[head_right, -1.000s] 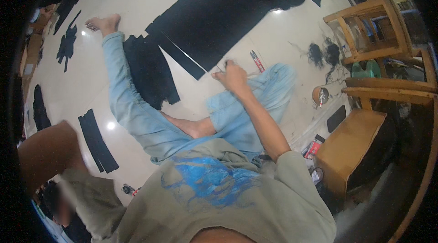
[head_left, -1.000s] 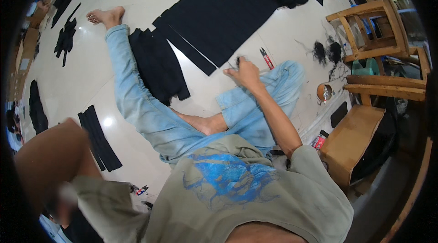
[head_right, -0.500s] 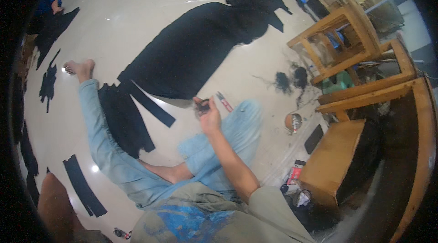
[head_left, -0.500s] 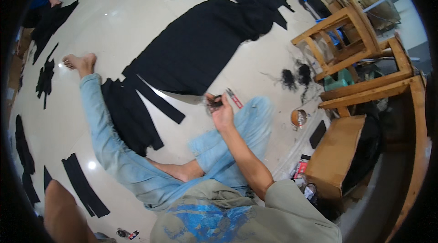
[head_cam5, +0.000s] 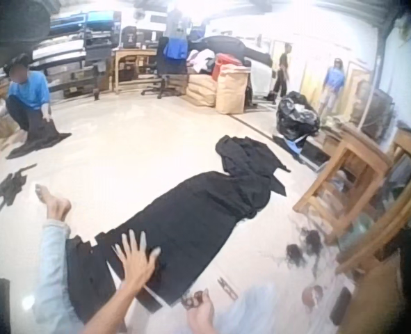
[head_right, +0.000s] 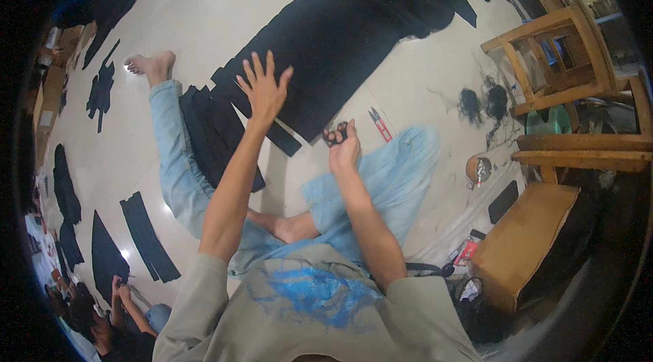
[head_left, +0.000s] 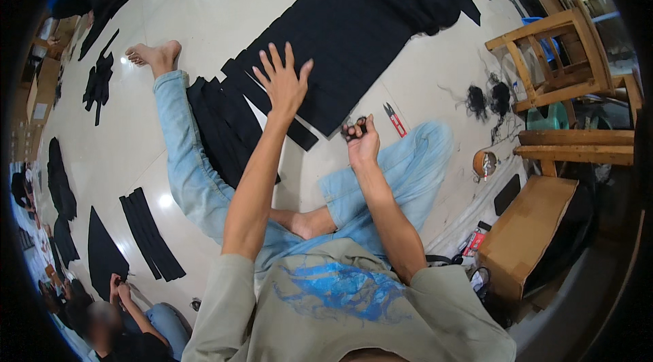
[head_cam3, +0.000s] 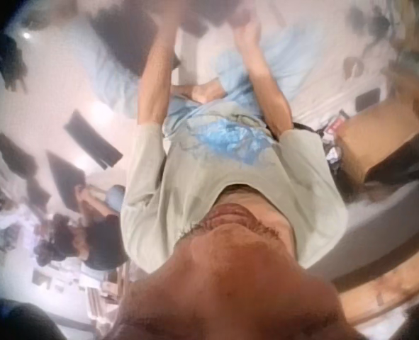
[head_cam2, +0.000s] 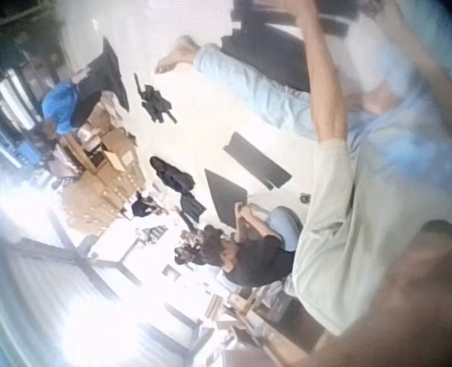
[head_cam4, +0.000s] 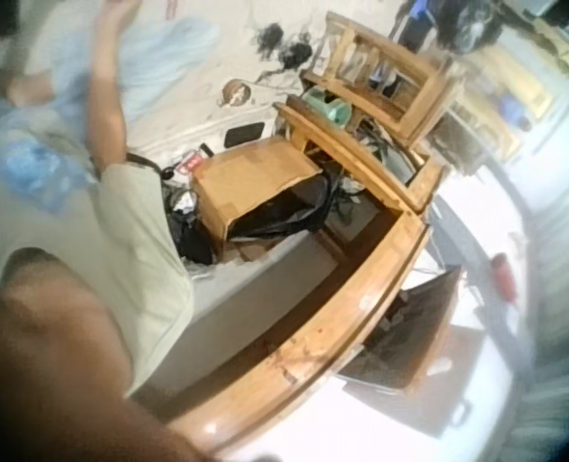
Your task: The person sits on the floor and uses a red utility knife to cut a large piece of black fabric into strips. They repeatedly align the fabric, cut along straight lines, and remove the cut strips, placing them aside.
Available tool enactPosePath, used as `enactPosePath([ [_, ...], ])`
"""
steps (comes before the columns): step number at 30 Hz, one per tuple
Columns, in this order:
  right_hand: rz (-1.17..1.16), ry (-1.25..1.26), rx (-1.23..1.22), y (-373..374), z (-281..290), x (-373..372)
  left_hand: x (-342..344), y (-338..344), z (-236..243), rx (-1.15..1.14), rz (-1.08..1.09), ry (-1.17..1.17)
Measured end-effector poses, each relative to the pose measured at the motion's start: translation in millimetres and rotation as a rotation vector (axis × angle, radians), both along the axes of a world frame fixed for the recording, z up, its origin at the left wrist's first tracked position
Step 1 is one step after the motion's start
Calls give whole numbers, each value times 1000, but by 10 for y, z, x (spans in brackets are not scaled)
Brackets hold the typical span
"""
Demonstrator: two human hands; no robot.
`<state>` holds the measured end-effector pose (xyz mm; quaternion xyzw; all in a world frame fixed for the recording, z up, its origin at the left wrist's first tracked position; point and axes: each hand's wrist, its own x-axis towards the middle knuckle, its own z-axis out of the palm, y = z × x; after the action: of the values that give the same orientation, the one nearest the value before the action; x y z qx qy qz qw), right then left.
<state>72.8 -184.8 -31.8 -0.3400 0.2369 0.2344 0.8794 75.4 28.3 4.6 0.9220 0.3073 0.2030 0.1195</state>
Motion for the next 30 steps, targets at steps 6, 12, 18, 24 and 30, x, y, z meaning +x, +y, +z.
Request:
enactPosePath([
  [6,147,-157,-249,-275,122,-65,-225,182,-667,60,94,240],
  [12,137,-106,-446,-1297,882,-214,-191,171,-643,55,99,227],
  [18,-18,4,-787,-3240,1421,-457,-222,176,-670,55,108,224],
  [24,-380,-185,-1294,-3767,1818,-296,-153,275,-705,68,120,215],
  [30,529,-747,-1280,-1462,1216,-201,-179,43,-475,57,-89,28],
])
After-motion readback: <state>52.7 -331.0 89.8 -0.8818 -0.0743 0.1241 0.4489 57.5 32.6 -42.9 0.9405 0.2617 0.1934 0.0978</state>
